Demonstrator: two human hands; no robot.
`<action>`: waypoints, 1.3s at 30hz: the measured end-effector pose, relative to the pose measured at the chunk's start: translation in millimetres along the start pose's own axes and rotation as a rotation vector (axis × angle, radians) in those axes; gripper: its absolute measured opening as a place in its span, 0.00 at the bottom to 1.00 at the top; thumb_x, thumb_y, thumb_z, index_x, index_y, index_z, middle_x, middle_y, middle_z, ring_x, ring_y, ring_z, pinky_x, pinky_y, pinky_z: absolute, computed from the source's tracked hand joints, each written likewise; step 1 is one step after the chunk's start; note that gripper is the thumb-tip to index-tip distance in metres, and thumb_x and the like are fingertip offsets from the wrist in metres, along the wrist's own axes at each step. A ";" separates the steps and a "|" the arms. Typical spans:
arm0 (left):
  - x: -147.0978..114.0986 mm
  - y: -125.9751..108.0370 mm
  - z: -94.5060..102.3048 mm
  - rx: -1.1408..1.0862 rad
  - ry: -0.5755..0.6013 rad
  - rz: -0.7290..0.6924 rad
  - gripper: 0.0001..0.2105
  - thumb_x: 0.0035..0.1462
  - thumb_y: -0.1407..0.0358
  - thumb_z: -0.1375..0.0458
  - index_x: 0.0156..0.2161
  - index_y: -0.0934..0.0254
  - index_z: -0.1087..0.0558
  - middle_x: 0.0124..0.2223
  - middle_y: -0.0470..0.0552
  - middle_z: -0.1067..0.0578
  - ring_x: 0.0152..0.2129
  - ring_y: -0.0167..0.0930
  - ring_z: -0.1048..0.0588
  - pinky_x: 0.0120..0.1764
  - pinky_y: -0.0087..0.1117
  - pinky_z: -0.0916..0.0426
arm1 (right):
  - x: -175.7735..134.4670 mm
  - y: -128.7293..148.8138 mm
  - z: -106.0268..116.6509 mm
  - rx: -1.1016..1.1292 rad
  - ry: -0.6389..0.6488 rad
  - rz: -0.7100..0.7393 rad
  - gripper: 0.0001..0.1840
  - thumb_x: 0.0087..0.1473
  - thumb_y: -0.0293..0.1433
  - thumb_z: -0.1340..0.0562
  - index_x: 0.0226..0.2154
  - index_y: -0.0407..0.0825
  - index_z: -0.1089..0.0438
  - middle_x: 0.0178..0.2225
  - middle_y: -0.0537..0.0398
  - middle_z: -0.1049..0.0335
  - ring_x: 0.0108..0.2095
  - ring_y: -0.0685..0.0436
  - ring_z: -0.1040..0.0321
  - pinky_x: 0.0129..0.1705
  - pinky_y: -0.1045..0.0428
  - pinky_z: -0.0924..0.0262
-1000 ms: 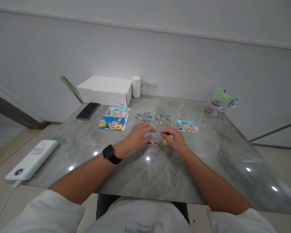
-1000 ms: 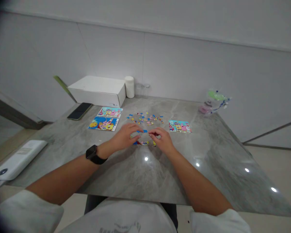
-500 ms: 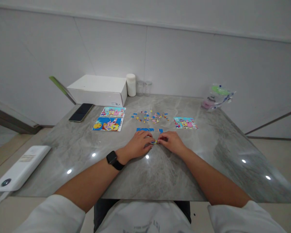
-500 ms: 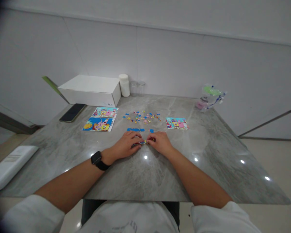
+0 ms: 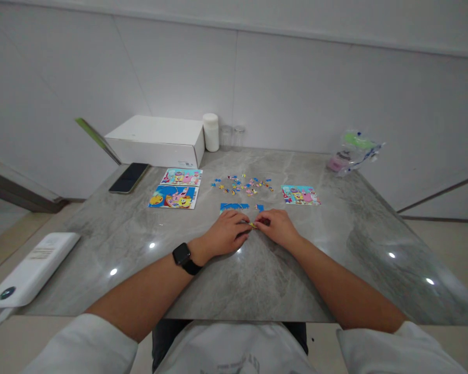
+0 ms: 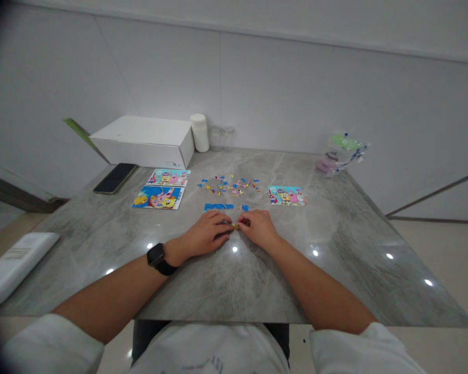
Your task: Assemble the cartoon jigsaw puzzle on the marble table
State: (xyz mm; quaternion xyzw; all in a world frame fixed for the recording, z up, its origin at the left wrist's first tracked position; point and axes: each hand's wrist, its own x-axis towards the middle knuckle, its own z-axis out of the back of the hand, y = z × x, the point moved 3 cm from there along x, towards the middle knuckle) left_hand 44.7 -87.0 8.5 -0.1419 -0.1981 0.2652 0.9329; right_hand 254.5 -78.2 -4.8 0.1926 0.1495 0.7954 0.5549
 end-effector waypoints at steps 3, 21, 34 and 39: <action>0.6 -0.2 -2.2 0.005 0.013 -0.010 0.14 0.68 0.64 0.41 0.56 0.57 0.21 0.55 0.54 0.21 0.53 0.40 0.27 0.60 0.47 0.34 | -0.8 2.3 -1.3 -0.031 -0.011 0.000 0.03 0.61 0.32 0.30 0.34 0.53 0.19 0.33 0.56 0.19 0.36 0.44 0.25 0.45 0.48 0.42; 1.4 -0.8 -9.9 0.026 0.005 0.000 0.15 0.69 0.61 0.41 0.58 0.57 0.22 0.54 0.57 0.23 0.51 0.41 0.27 0.56 0.47 0.32 | -7.9 -15.0 28.7 -0.080 0.075 0.122 0.14 0.54 0.32 0.26 0.45 0.54 0.19 0.44 0.51 0.20 0.45 0.40 0.25 0.49 0.47 0.37; 1.8 -4.1 -7.8 -0.003 0.038 -0.013 0.16 0.69 0.60 0.41 0.59 0.57 0.21 0.53 0.57 0.22 0.52 0.41 0.27 0.57 0.49 0.32 | -7.2 -15.4 22.0 -0.089 0.125 0.162 0.11 0.57 0.33 0.28 0.44 0.55 0.19 0.45 0.51 0.20 0.47 0.40 0.25 0.52 0.47 0.38; 1.3 -4.0 -8.7 0.010 0.035 -0.015 0.16 0.69 0.60 0.41 0.58 0.57 0.22 0.54 0.56 0.22 0.52 0.41 0.27 0.57 0.48 0.33 | -6.9 -15.2 20.9 -0.069 0.118 0.180 0.10 0.58 0.34 0.29 0.44 0.55 0.19 0.45 0.51 0.20 0.47 0.40 0.25 0.52 0.47 0.38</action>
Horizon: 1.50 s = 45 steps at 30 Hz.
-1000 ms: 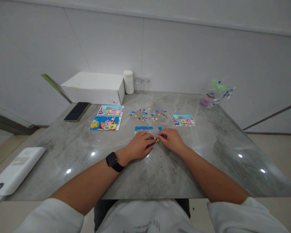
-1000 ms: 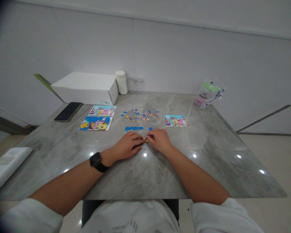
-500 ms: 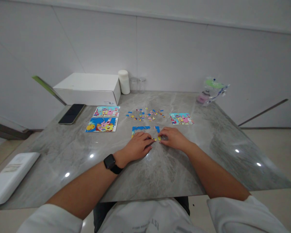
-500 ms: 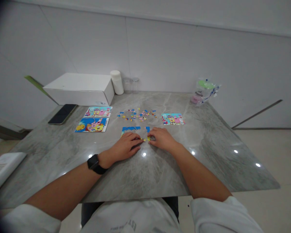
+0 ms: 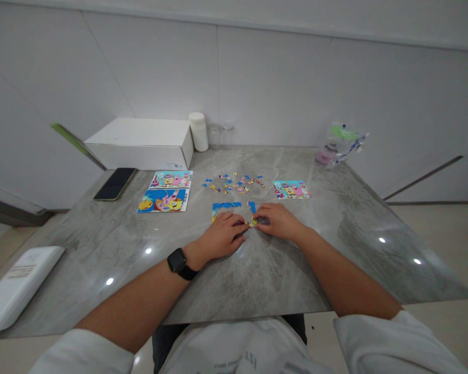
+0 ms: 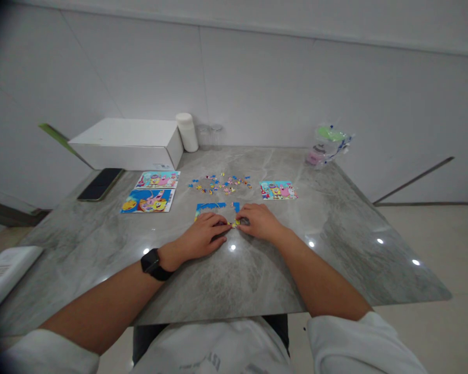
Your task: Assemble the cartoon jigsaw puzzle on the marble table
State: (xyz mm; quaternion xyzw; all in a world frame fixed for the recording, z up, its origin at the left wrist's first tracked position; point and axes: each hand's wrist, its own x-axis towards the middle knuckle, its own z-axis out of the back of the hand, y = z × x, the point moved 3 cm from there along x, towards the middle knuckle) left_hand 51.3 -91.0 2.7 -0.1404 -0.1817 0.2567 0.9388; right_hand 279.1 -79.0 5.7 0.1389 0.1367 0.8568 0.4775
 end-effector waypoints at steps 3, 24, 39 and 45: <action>-0.1 -0.1 -0.3 0.003 0.002 -0.005 0.16 0.69 0.60 0.42 0.58 0.58 0.22 0.54 0.56 0.22 0.52 0.41 0.27 0.58 0.47 0.34 | 0.8 1.8 0.0 -0.006 -0.003 0.024 0.10 0.59 0.34 0.29 0.44 0.54 0.19 0.45 0.51 0.20 0.47 0.40 0.25 0.52 0.47 0.38; 0.2 0.6 -1.1 0.004 0.026 0.019 0.17 0.68 0.60 0.40 0.59 0.57 0.23 0.54 0.55 0.23 0.52 0.41 0.28 0.57 0.46 0.33 | 3.0 3.6 -4.1 0.016 -0.039 0.051 0.07 0.61 0.30 0.31 0.42 0.52 0.19 0.42 0.51 0.21 0.44 0.42 0.25 0.50 0.48 0.36; 0.3 0.7 -0.8 -0.016 0.008 0.017 0.17 0.67 0.61 0.40 0.59 0.58 0.22 0.54 0.55 0.23 0.52 0.40 0.28 0.58 0.47 0.33 | 5.1 1.7 -10.1 -0.014 -0.103 0.038 0.05 0.59 0.27 0.33 0.37 0.52 0.20 0.39 0.53 0.21 0.42 0.43 0.26 0.48 0.49 0.37; 0.4 1.2 -1.3 -0.007 0.004 0.016 0.16 0.67 0.60 0.39 0.58 0.58 0.22 0.53 0.56 0.23 0.52 0.41 0.27 0.57 0.46 0.32 | 6.0 1.6 -10.1 -0.020 -0.160 0.084 0.06 0.59 0.27 0.32 0.40 0.51 0.20 0.45 0.48 0.21 0.47 0.39 0.26 0.53 0.44 0.33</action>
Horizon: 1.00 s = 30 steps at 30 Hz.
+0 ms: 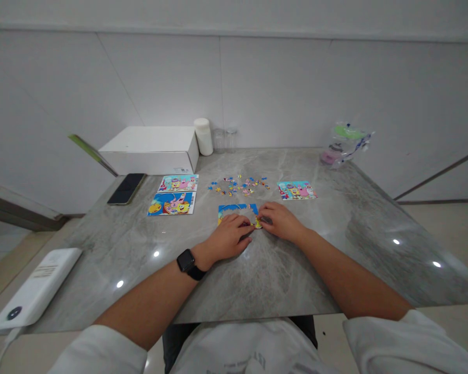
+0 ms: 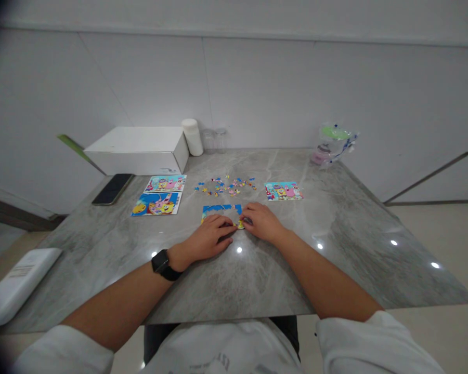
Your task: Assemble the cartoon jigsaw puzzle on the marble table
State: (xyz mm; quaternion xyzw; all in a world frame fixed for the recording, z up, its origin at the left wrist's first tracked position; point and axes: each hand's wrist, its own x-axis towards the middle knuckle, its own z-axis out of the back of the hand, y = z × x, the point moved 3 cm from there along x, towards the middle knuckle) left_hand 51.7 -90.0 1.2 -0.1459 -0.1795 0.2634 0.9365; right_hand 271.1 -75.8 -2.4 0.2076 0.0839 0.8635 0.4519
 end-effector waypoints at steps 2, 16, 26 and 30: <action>-0.2 -0.1 0.0 0.002 -0.002 -0.007 0.17 0.67 0.61 0.40 0.58 0.59 0.22 0.53 0.56 0.23 0.52 0.41 0.27 0.57 0.46 0.32 | -0.2 -0.9 -1.1 0.010 -0.019 0.026 0.10 0.59 0.27 0.31 0.45 0.51 0.19 0.49 0.46 0.21 0.51 0.38 0.26 0.57 0.42 0.33; -0.8 0.1 0.0 0.017 -0.010 -0.008 0.16 0.68 0.61 0.40 0.58 0.59 0.22 0.53 0.56 0.22 0.51 0.40 0.27 0.56 0.46 0.32 | -0.5 -7.3 -4.9 0.008 0.024 0.022 0.15 0.61 0.29 0.33 0.50 0.54 0.19 0.53 0.49 0.19 0.54 0.37 0.24 0.60 0.39 0.33; -0.6 -0.7 1.8 -0.018 -0.014 0.003 0.16 0.67 0.62 0.40 0.58 0.57 0.22 0.53 0.56 0.23 0.51 0.40 0.27 0.56 0.47 0.31 | -0.4 -6.1 -4.7 0.027 0.026 0.012 0.15 0.60 0.28 0.33 0.50 0.53 0.20 0.51 0.48 0.19 0.54 0.37 0.25 0.60 0.39 0.34; -1.1 -0.1 2.2 -0.023 -0.029 0.000 0.16 0.68 0.62 0.42 0.58 0.57 0.22 0.53 0.56 0.23 0.51 0.40 0.27 0.57 0.47 0.31 | -0.3 -6.7 -5.0 0.028 0.036 0.005 0.15 0.60 0.28 0.33 0.50 0.54 0.20 0.51 0.49 0.19 0.54 0.38 0.25 0.60 0.40 0.34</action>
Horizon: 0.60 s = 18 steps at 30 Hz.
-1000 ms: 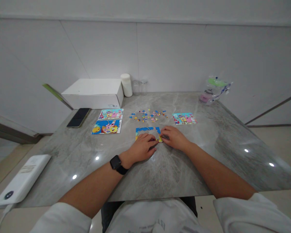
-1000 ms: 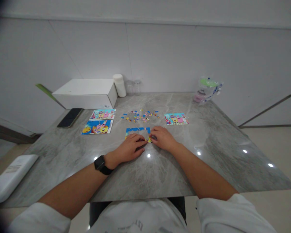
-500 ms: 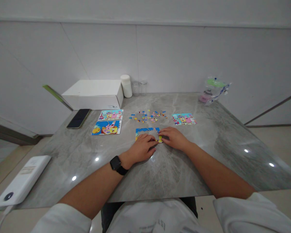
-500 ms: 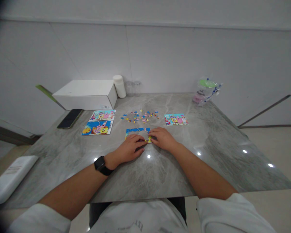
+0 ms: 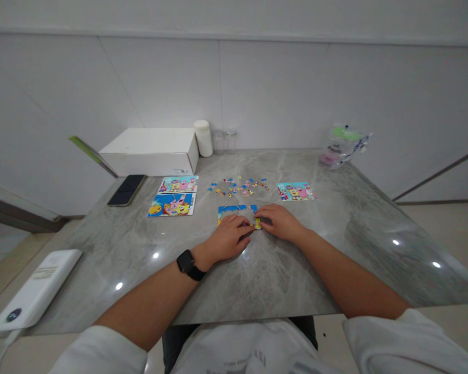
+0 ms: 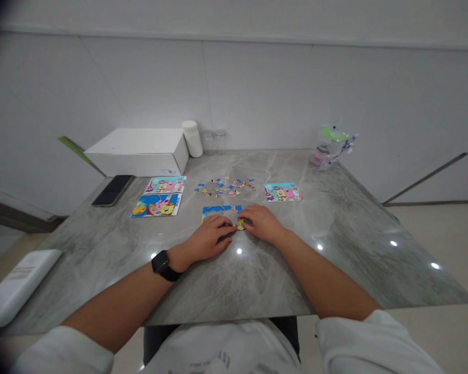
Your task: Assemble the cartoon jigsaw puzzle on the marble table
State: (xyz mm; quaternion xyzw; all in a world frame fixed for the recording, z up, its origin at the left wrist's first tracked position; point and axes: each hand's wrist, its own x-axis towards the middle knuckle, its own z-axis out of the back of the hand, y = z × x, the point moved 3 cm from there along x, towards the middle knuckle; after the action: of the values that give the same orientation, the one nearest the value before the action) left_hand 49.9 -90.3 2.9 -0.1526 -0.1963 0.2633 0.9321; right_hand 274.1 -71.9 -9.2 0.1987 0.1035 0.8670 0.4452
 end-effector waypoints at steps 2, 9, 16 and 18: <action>0.2 -0.1 0.0 0.002 0.001 -0.003 0.16 0.69 0.62 0.42 0.58 0.57 0.22 0.53 0.56 0.23 0.51 0.40 0.27 0.56 0.46 0.32 | 0.0 -0.4 -0.4 0.003 0.001 0.002 0.15 0.60 0.28 0.33 0.50 0.54 0.20 0.51 0.49 0.19 0.54 0.38 0.25 0.60 0.41 0.34; 1.4 -0.3 -0.5 0.017 0.014 0.003 0.15 0.68 0.62 0.41 0.56 0.59 0.21 0.53 0.56 0.22 0.50 0.39 0.26 0.55 0.46 0.31 | 0.7 0.5 0.8 0.006 -0.013 0.026 0.15 0.60 0.28 0.33 0.49 0.52 0.20 0.50 0.48 0.18 0.53 0.38 0.24 0.59 0.41 0.33; 0.9 -1.2 0.7 0.008 0.008 -0.004 0.15 0.68 0.62 0.42 0.57 0.59 0.22 0.53 0.56 0.22 0.50 0.40 0.26 0.56 0.46 0.31 | 0.5 0.7 0.1 0.000 -0.020 0.022 0.13 0.61 0.28 0.33 0.48 0.53 0.20 0.50 0.49 0.18 0.52 0.38 0.24 0.58 0.42 0.34; 1.0 -1.0 0.3 0.006 0.006 -0.007 0.15 0.68 0.62 0.42 0.57 0.59 0.22 0.53 0.56 0.22 0.50 0.40 0.26 0.56 0.46 0.31 | 0.9 1.7 0.9 -0.007 -0.028 0.022 0.12 0.61 0.29 0.34 0.48 0.53 0.20 0.49 0.49 0.18 0.51 0.38 0.24 0.57 0.42 0.33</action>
State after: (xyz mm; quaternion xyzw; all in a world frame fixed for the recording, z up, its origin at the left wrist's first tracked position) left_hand 51.0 -90.6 3.9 -0.1501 -0.1932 0.2603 0.9340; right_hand 272.8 -72.2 -7.6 0.2105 0.0920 0.8692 0.4378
